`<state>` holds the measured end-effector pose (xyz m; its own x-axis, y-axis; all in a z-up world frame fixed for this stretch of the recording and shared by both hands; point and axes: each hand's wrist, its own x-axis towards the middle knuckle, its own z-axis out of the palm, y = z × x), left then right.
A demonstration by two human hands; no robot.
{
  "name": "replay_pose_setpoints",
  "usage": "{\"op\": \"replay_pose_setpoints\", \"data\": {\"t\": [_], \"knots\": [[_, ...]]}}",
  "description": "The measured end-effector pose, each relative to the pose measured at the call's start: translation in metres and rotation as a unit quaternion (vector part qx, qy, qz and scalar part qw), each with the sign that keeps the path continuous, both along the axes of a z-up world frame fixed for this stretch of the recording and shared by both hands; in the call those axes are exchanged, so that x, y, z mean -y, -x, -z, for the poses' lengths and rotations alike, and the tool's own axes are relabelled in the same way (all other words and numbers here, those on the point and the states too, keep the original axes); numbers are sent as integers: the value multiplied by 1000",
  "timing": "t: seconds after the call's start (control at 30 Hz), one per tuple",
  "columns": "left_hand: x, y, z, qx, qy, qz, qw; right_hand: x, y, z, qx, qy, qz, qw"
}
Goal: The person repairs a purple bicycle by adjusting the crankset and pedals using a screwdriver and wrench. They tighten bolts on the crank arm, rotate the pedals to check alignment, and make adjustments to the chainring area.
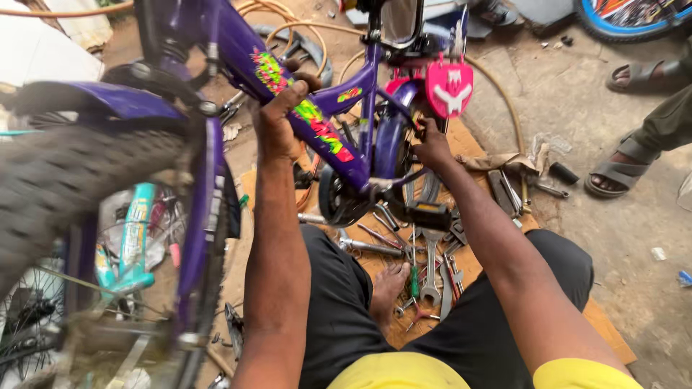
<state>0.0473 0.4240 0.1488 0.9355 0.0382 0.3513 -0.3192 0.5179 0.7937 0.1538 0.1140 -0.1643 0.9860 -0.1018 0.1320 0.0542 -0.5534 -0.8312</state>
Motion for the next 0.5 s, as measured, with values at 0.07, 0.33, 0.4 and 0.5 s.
{"op": "replay_pose_setpoints", "data": {"t": [0.07, 0.33, 0.4, 0.5], "knots": [[8, 5, 0, 11, -13, 25, 1000, 10, 5, 11, -11, -42, -1, 999], [30, 21, -10, 24, 34, 87, 995, 13, -20, 36, 4, -84, 72, 994], [29, 20, -11, 33, 32, 137, 989, 21, 0, 48, -32, -96, 117, 988], [32, 24, -15, 81, -8, 184, 979, 34, 9, 26, 2, -120, 208, 971]]}}
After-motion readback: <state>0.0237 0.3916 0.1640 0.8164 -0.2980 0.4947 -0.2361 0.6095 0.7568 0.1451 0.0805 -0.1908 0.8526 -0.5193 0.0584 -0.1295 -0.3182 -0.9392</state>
